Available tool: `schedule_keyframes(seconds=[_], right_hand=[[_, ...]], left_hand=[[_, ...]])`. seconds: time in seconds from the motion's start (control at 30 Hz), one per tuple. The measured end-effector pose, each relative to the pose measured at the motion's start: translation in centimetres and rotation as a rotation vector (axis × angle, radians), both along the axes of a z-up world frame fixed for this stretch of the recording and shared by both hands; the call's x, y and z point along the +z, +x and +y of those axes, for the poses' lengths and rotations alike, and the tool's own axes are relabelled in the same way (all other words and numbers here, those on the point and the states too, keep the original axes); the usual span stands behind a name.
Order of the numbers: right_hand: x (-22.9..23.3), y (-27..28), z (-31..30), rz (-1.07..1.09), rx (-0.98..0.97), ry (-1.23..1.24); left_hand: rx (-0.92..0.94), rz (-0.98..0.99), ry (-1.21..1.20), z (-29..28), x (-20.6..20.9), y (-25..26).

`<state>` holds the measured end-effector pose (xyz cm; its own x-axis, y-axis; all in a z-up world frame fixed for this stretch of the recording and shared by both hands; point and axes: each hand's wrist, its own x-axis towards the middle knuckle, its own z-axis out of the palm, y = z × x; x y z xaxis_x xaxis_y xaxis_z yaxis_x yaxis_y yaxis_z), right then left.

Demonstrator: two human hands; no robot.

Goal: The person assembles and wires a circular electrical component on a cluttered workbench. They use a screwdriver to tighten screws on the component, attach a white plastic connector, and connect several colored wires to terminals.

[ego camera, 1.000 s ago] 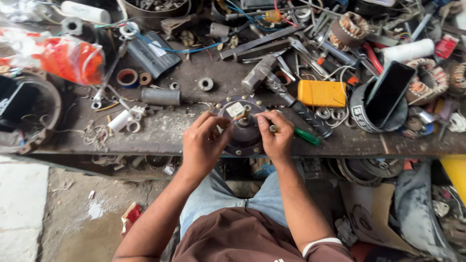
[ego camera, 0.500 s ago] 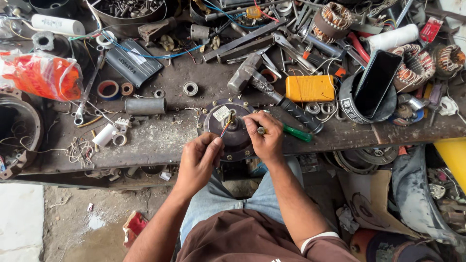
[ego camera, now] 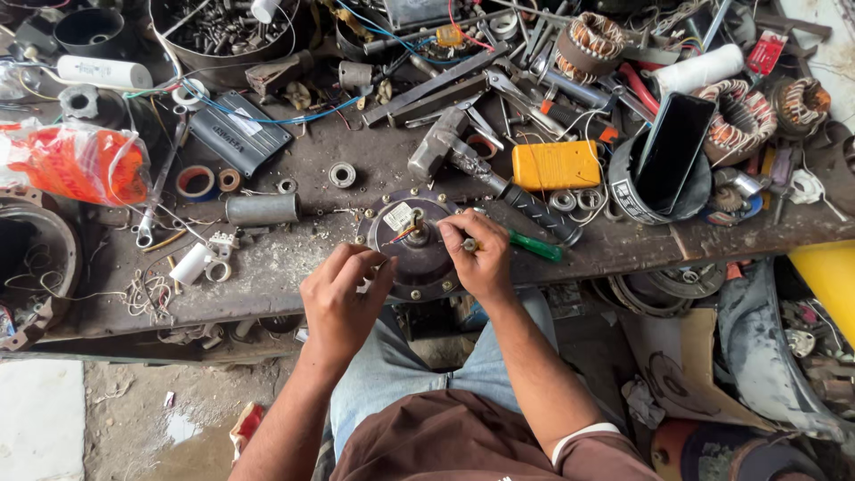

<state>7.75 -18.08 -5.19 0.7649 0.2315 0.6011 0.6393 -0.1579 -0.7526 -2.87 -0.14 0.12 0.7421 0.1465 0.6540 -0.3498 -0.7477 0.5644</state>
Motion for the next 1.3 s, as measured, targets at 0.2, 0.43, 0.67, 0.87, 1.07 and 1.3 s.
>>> schedule_keyframes(seconds=[0.2,0.43,0.67,0.87,1.07,1.3], right_hand=[[-0.3,0.0,0.1,-0.088,-0.033,-0.013],[-0.6,0.1,0.0,-0.042,-0.017,-0.019],[-0.2,0.0,0.0,-0.042,-0.005,-0.008],[-1.0,0.2,-0.2,-0.091,-0.010,-0.033],[-1.1,0.2,0.1,-0.064,-0.013,-0.034],[-1.2,0.2,0.0,-0.073,-0.005,-0.024]], left_hand=[[-0.001,-0.069,0.061,0.4,-0.3,0.0],[-0.015,-0.087,0.198,0.1,-0.3,0.1],[0.045,-0.157,0.149,-0.9,0.6,0.3],[0.079,-0.001,0.039,0.6,-1.1,0.6],[0.018,-0.067,0.003,0.9,-1.7,0.7],[-0.009,-0.129,0.094,1.2,-1.5,0.6]])
